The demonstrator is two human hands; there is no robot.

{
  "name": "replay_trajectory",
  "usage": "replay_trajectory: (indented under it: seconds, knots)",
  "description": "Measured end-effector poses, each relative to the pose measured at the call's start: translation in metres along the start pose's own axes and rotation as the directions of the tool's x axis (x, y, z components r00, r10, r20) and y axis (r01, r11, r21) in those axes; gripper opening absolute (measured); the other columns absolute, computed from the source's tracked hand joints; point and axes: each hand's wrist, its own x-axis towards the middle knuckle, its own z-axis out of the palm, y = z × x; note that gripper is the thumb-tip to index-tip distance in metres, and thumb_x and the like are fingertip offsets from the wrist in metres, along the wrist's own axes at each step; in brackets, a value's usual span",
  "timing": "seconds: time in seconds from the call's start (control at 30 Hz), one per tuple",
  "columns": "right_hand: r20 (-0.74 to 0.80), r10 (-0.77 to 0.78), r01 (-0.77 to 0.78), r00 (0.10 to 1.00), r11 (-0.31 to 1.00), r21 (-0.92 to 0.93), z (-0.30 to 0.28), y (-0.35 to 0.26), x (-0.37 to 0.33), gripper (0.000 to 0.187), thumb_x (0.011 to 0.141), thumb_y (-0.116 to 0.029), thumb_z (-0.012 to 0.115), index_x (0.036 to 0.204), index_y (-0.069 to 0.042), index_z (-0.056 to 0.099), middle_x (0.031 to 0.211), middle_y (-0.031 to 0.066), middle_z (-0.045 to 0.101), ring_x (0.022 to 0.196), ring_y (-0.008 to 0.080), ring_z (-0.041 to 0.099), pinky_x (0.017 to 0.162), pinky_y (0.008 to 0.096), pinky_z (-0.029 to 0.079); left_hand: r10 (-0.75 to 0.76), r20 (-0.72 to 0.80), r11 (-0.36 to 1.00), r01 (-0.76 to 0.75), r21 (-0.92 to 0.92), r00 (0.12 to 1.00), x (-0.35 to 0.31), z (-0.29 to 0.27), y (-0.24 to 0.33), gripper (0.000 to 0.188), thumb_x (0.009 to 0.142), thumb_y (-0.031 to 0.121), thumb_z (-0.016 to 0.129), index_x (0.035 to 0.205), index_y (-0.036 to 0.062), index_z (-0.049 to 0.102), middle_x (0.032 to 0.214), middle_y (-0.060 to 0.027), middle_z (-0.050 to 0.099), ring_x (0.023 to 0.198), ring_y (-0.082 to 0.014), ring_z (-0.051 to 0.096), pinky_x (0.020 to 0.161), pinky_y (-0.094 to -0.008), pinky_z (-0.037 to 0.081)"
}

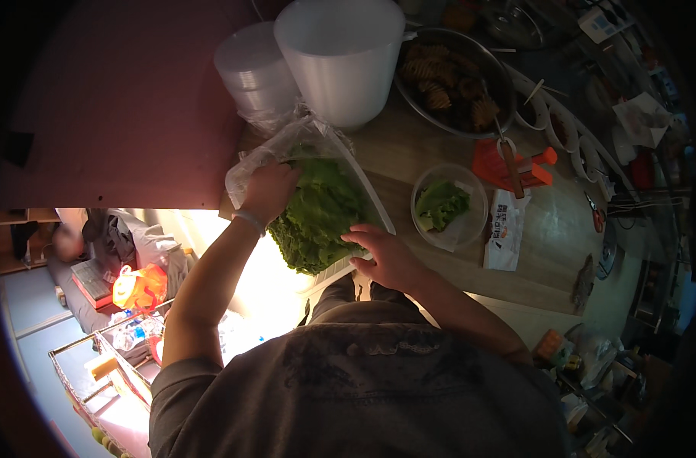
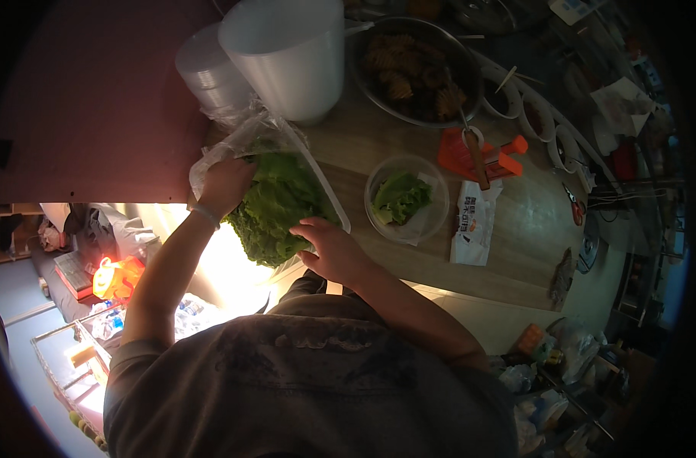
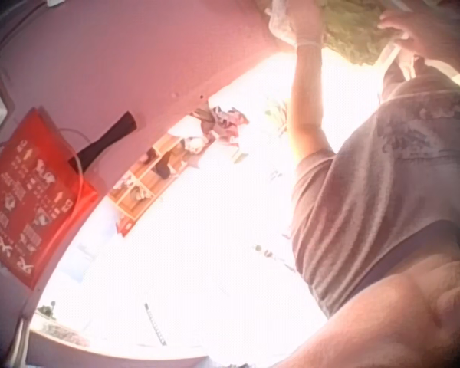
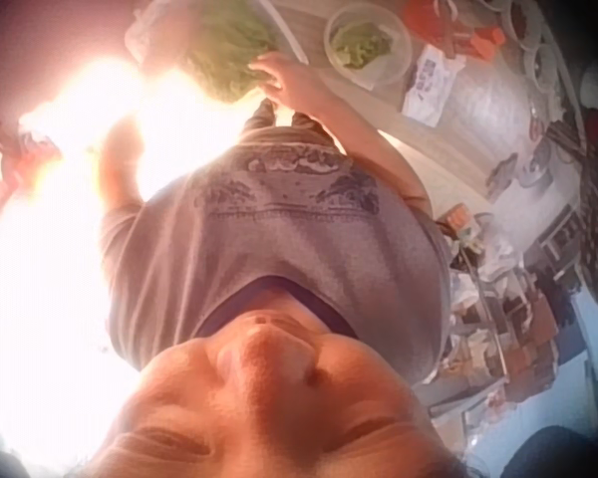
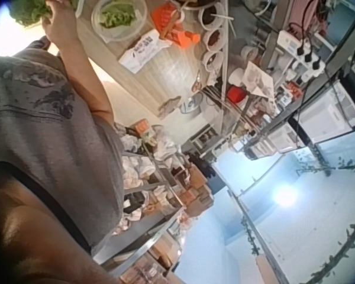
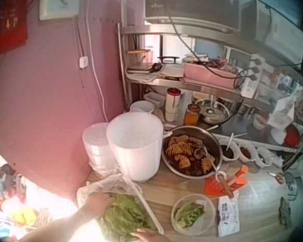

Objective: The person assembles a takeout meal by placing lettuce and a cooked meat item into a plastic container, then ladles broth over it from a pot. They add a spoonful of sauce, seal the container with a lid, and place it into a paper bag.

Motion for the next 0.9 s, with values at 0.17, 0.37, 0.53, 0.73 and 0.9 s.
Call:
replay_trajectory:
  seconds: [0.17, 0.37, 0.53, 0.73, 0.9]
  knots:
    - [-0.171, -0.072, 0.066, 0.983, 0.997, -0.043, -0.011, -0.014, 0.016, 0.068, 0.078, -0.022, 0.072, 0.139, -0.014, 0.042, 0.139, 0.0173, 0.042, 0.124, 0.0354, 0.046, 0.099, 0.0421, 0.043, 0.202, -0.207, 0.979, -0.199, 0.035, 0.957, -0.028, -0.071, 0.023, 0.016, 0.074, 0.010, 0.063, 0.089, 0.0140, 0.066, 0.079, -0.0028, 0.061, 0.071, -0.0228, 0.061, 0.063, -0.0362, 0.052]
    - [-0.170, -0.358, 0.289, 0.918, 0.898, -0.331, -0.035, -0.047, 0.037, 0.086, 0.075, -0.022, 0.077, 0.146, -0.010, 0.030, 0.141, 0.0194, 0.041, 0.134, 0.0389, 0.034, 0.107, 0.0450, 0.035, 0.095, -0.256, 0.974, -0.144, -0.178, 0.962, -0.053, -0.170, 0.051, 0.021, 0.067, -0.002, 0.066, 0.086, 0.0080, 0.065, 0.087, -0.0049, 0.066, 0.062, -0.0244, 0.062, 0.055, -0.0341, 0.051]
    - [-0.115, -0.074, 0.089, 0.991, 0.988, 0.127, -0.048, -0.040, 0.009, 0.070, 0.076, -0.021, 0.075, 0.138, -0.009, 0.044, 0.124, 0.0160, 0.057, 0.115, 0.0330, 0.054, 0.097, 0.0424, 0.045, 0.022, -0.323, 0.949, -0.122, -0.292, 0.946, -0.039, -0.212, 0.083, 0.024, 0.068, -0.010, 0.061, 0.090, 0.0000, 0.064, 0.085, -0.0132, 0.066, 0.078, -0.0286, 0.066, 0.069, -0.0346, 0.053]
    - [-0.600, 0.202, -0.016, 0.774, 0.954, 0.300, -0.078, 0.011, -0.037, 0.052, 0.075, -0.008, 0.074, 0.122, -0.001, 0.052, 0.113, 0.0165, 0.059, 0.101, 0.0276, 0.061, 0.087, 0.0387, 0.050, -0.197, -0.284, 0.639, -0.097, -0.763, 0.938, 0.026, -0.138, 0.148, 0.028, 0.076, -0.004, 0.065, 0.103, 0.0002, 0.062, 0.102, -0.0146, 0.062, 0.090, -0.0274, 0.064, 0.078, -0.0336, 0.053]
    - [-0.700, 0.117, -0.384, 0.704, 0.892, -0.237, -0.139, 0.064, -0.063, 0.042, 0.072, -0.005, 0.072, 0.109, -0.001, 0.053, 0.109, 0.0217, 0.057, 0.098, 0.0389, 0.059, 0.080, 0.0439, 0.051, -0.023, -0.079, 0.661, -0.044, -0.749, 0.997, 0.072, -0.048, 0.220, 0.021, 0.079, 0.001, 0.064, 0.098, 0.0022, 0.058, 0.098, -0.0139, 0.061, 0.084, -0.0289, 0.064, 0.075, -0.0346, 0.052]
